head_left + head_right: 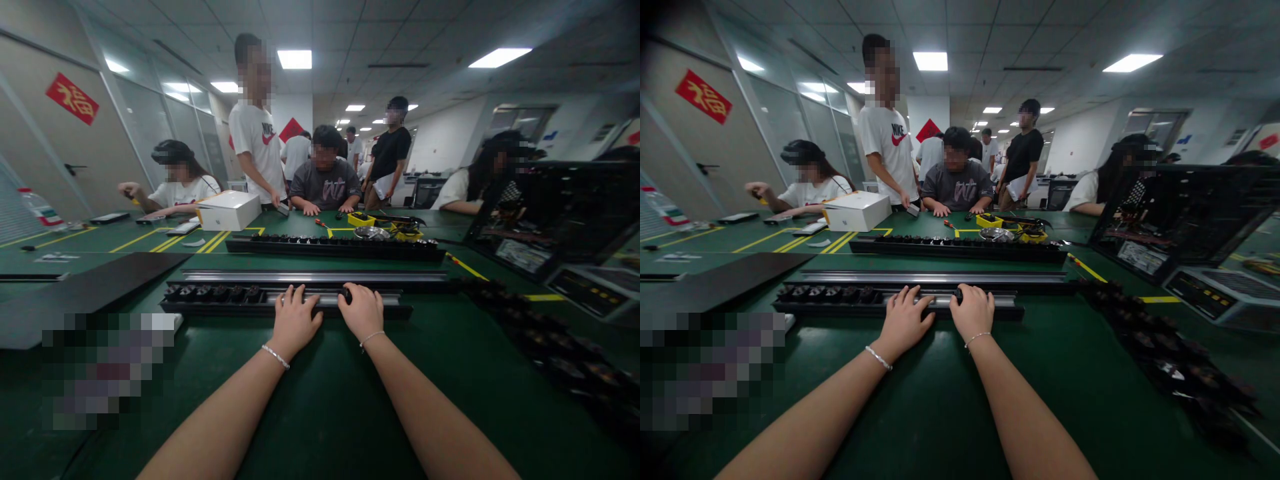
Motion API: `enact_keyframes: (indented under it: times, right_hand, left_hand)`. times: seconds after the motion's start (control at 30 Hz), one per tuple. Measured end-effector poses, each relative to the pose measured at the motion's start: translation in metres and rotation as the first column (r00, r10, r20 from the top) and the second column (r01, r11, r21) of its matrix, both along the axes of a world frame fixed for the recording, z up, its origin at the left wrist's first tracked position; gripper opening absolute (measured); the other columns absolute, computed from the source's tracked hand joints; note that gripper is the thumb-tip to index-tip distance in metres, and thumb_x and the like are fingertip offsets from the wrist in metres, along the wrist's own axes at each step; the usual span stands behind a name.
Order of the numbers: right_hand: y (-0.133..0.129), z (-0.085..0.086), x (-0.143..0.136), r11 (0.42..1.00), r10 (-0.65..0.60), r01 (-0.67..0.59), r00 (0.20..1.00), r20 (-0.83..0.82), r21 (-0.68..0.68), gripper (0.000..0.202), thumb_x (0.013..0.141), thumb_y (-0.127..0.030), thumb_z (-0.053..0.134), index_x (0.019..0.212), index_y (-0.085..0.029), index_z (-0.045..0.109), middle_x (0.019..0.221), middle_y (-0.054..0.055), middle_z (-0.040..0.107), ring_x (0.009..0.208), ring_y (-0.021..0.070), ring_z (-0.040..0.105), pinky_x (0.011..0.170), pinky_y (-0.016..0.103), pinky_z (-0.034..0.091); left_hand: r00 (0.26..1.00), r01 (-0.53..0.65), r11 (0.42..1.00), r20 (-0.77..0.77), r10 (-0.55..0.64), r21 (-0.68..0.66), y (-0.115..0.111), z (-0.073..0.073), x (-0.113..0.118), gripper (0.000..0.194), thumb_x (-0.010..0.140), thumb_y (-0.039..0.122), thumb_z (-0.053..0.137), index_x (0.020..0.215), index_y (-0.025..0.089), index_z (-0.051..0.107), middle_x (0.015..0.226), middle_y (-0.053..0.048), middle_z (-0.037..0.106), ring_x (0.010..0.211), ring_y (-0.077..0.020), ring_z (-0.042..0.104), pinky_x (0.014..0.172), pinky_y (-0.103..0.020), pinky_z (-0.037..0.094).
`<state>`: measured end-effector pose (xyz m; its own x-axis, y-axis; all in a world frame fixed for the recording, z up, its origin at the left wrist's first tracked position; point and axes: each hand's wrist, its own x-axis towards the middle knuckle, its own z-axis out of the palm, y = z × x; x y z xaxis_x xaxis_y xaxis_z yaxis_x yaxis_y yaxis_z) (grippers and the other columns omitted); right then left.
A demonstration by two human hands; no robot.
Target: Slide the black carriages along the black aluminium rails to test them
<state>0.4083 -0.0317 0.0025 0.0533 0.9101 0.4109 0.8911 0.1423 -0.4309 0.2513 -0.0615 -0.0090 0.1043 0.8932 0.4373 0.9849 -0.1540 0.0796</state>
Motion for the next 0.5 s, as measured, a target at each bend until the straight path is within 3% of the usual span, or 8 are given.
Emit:
enact_keyframes:
  times: [0.5]
  right_hand:
    - [0.0018,-0.0007,0.0035,1.0,-0.013,0.013,1.0,0.017,0.001,0.03,0.083,-0.04,0.047,0.104,-0.024,0.062,0.109,0.008,0.064,0.11,0.0234,0.051,0.101,0.05,0.022]
  left_hand:
    - [1.0,-0.006,1.0,0.011,0.006,-0.014,0.0001,0.0017,0.0003,0.04,0.082,0.045,0.049,0.119,0.035,0.057,0.138,-0.006,0.046,0.131,-0.0298,0.032,0.104,-0.047,0.025]
